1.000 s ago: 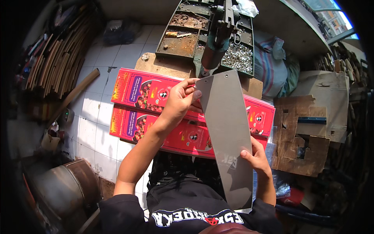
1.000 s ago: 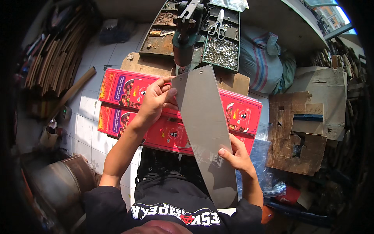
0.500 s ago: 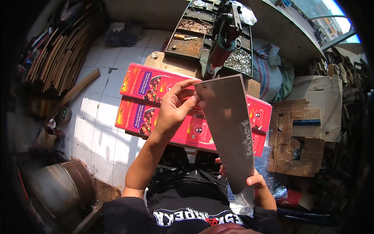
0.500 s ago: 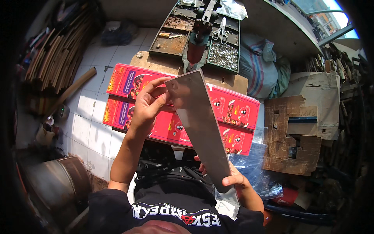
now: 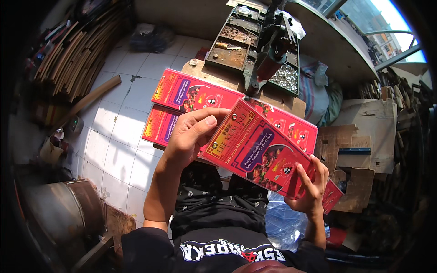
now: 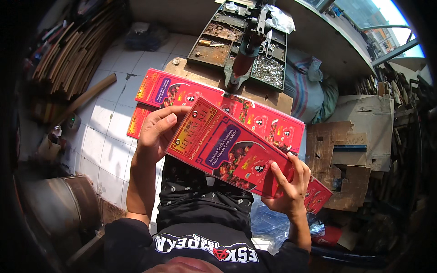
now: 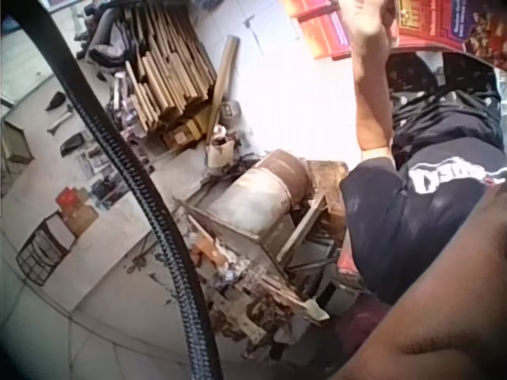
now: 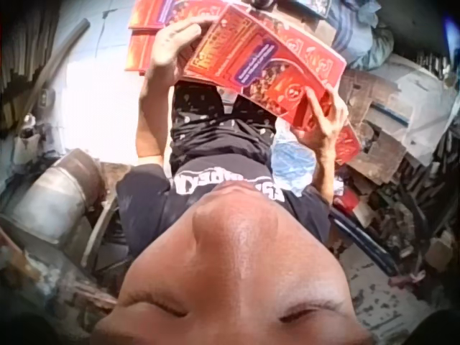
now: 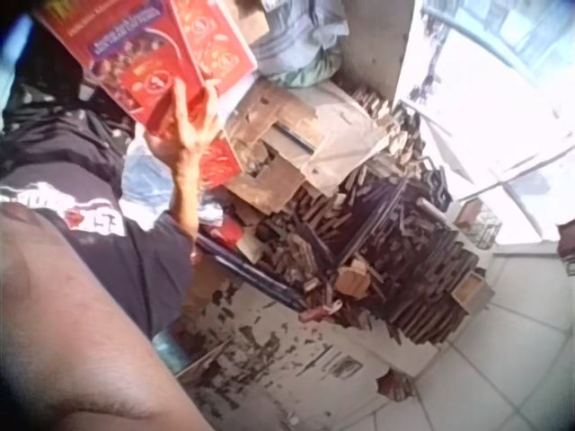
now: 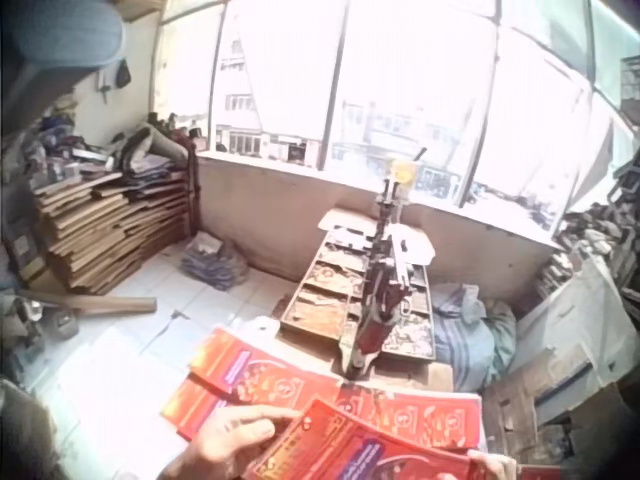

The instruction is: The person sets metal eyelets into printed cardboard sheets using a manual press, handling the sheets one at a time and placing an eyelet into the press for each hole.

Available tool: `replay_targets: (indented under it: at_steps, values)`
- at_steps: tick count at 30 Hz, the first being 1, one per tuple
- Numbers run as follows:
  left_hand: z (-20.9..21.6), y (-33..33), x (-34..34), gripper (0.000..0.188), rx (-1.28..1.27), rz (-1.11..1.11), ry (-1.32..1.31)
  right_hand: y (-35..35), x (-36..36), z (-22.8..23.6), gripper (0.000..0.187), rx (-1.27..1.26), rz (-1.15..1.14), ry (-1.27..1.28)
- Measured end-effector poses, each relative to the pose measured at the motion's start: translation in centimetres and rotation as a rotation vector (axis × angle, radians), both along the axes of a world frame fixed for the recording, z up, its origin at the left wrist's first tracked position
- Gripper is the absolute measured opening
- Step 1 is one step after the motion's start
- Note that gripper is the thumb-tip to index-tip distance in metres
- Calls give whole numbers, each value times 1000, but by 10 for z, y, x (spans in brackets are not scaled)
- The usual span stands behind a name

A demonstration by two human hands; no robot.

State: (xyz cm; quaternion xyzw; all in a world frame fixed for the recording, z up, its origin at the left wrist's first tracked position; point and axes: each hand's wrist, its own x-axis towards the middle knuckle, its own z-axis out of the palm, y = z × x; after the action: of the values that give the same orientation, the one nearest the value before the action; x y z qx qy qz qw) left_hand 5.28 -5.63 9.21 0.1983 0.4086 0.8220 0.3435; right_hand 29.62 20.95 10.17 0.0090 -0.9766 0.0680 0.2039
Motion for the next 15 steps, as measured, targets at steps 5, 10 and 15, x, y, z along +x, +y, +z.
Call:
replay_targets:
  at_steps: [5, 10, 15]
  values:
    - [6, -5, 0, 31, -110, 61, 102, 3, -6, 2, 77, 162, -6, 79]
    - [7, -1, 2, 16, -283, 213, 265, 10, -12, 3, 65, 320, 6, 113]
    - [1, 4, 6, 10, -336, 280, 349, 16, -16, 3, 67, 442, 36, 168]
